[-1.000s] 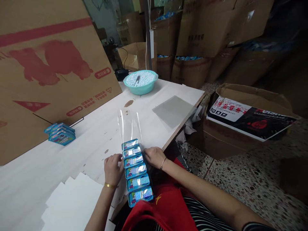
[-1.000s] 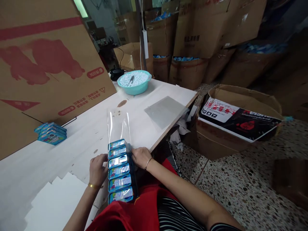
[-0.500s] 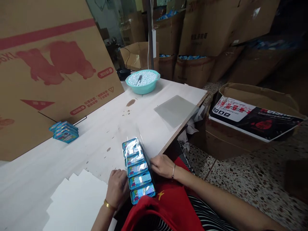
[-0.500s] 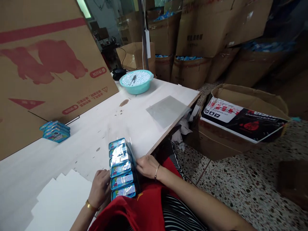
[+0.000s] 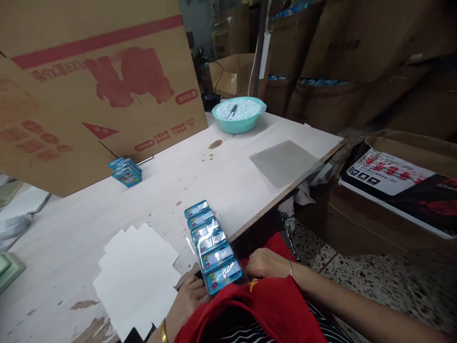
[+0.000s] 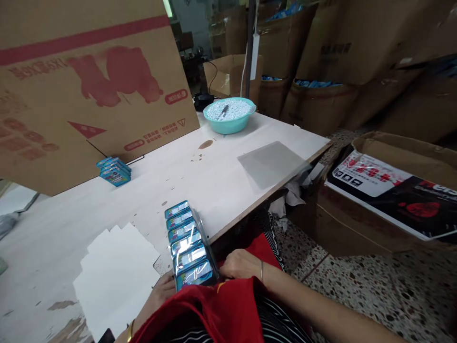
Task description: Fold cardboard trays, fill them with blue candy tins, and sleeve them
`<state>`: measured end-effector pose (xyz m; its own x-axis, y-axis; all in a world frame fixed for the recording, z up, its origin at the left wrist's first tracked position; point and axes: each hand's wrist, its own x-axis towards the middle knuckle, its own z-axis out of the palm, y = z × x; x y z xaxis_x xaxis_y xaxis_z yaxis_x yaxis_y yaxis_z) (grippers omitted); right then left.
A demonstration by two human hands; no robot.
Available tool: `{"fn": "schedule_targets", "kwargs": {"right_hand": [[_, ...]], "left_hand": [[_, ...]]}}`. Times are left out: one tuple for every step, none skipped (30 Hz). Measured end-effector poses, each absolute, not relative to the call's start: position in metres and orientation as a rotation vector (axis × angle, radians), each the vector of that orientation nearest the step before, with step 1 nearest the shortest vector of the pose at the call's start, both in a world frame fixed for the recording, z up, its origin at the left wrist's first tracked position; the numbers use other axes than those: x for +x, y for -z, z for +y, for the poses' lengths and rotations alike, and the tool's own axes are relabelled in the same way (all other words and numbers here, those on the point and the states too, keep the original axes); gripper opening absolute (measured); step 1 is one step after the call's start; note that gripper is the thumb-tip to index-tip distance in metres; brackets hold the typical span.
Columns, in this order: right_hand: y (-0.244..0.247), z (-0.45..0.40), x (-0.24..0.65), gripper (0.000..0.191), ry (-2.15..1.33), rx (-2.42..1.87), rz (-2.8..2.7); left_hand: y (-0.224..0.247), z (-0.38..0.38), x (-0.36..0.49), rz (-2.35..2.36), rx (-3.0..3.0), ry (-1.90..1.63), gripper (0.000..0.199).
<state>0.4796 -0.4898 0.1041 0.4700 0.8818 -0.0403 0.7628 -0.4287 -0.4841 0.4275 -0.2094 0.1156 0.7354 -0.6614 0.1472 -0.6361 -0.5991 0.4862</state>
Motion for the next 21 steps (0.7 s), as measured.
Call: {"fn": "schedule_targets", "kwargs": {"right_hand": [[-0.105, -0.490, 0.481, 0.020, -0.385, -2.331, -1.340], [-0.106, -0.490, 0.484, 0.018, -0.353, -2.356, -1.267], [-0.107, -0.492, 0.491, 0.017, -0.309, -2.397, -1.152], [-0.109, -0.496, 0.499, 0.017, -0.257, -2.444, -0.994], [-0.111, -0.502, 0.510, 0.019, -0.200, -2.482, -0.802], [-0.112, -0.510, 0.522, 0.022, -0.141, -2.500, -0.595], [-0.114, -0.519, 0.535, 0.026, -0.088, -2.491, -0.395], [-0.114, -0.529, 0.546, 0.027, -0.034, -2.451, -0.231], [-0.114, -0.538, 0.556, 0.029, 0.017, -2.388, -0.107], [-0.114, -0.546, 0.562, 0.032, 0.060, -2.303, -0.024], [-0.113, -0.551, 0.566, 0.036, 0.089, -2.204, 0.034], [-0.111, -0.554, 0.567, 0.041, 0.097, -2.099, 0.076], [-0.109, -0.553, 0.567, 0.045, 0.088, -1.993, 0.107], [-0.108, -0.550, 0.565, 0.049, 0.072, -1.898, 0.132], [-0.107, -0.544, 0.563, 0.051, 0.062, -1.818, 0.150], [-0.108, -0.537, 0.562, 0.051, 0.071, -1.755, 0.162], [-0.109, -0.530, 0.563, 0.050, 0.097, -1.705, 0.168], [-0.111, -0.522, 0.565, 0.049, 0.132, -1.663, 0.176], [-0.113, -0.515, 0.568, 0.048, 0.164, -1.626, 0.188], [-0.116, -0.510, 0.572, 0.048, 0.182, -1.591, 0.203], [-0.119, -0.505, 0.576, 0.049, 0.183, -1.561, 0.220]], "left_hand": [[-0.118, -0.213, 0.431, -1.003, 2.430, 0.054, 0.036], [-0.121, -0.219, 0.436, -1.045, 2.445, 0.029, 0.036], [-0.124, -0.229, 0.444, -1.081, 2.465, -0.009, 0.036], [-0.127, -0.242, 0.452, -1.095, 2.494, -0.055, 0.036], [-0.130, -0.258, 0.462, -1.092, 2.529, -0.097, 0.035], [-0.132, -0.277, 0.472, -1.079, 2.554, -0.129, 0.033], [-0.136, -0.296, 0.481, -1.064, 2.559, -0.131, 0.028], [-0.139, -0.313, 0.489, -1.053, 2.539, -0.110, 0.021], [-0.144, -0.328, 0.496, -1.040, 2.501, -0.077, 0.019], [-0.150, -0.337, 0.502, -1.023, 2.442, -0.056, 0.021], [-0.156, -0.340, 0.508, -0.986, 2.376, -0.075, 0.024], [-0.163, -0.336, 0.515, -0.916, 2.317, -0.148, 0.023], [-0.169, -0.326, 0.522, -0.797, 2.277, -0.266, 0.021], [-0.175, -0.312, 0.531, -0.633, 2.244, -0.414, 0.019], [-0.180, -0.294, 0.541, -0.432, 2.220, -0.560, 0.021], [-0.183, -0.276, 0.552, -0.221, 2.200, -0.657, 0.026], [-0.184, -0.259, 0.563, -0.031, 2.169, -0.700, 0.033], [-0.184, -0.245, 0.574, 0.119, 2.134, -0.672, 0.041], [-0.182, -0.233, 0.583, 0.229, 2.089, -0.582, 0.048], [-0.179, -0.225, 0.590, 0.304, 2.031, -0.454, 0.054], [-0.176, -0.220, 0.595, 0.353, 1.962, -0.315, 0.058]]}}
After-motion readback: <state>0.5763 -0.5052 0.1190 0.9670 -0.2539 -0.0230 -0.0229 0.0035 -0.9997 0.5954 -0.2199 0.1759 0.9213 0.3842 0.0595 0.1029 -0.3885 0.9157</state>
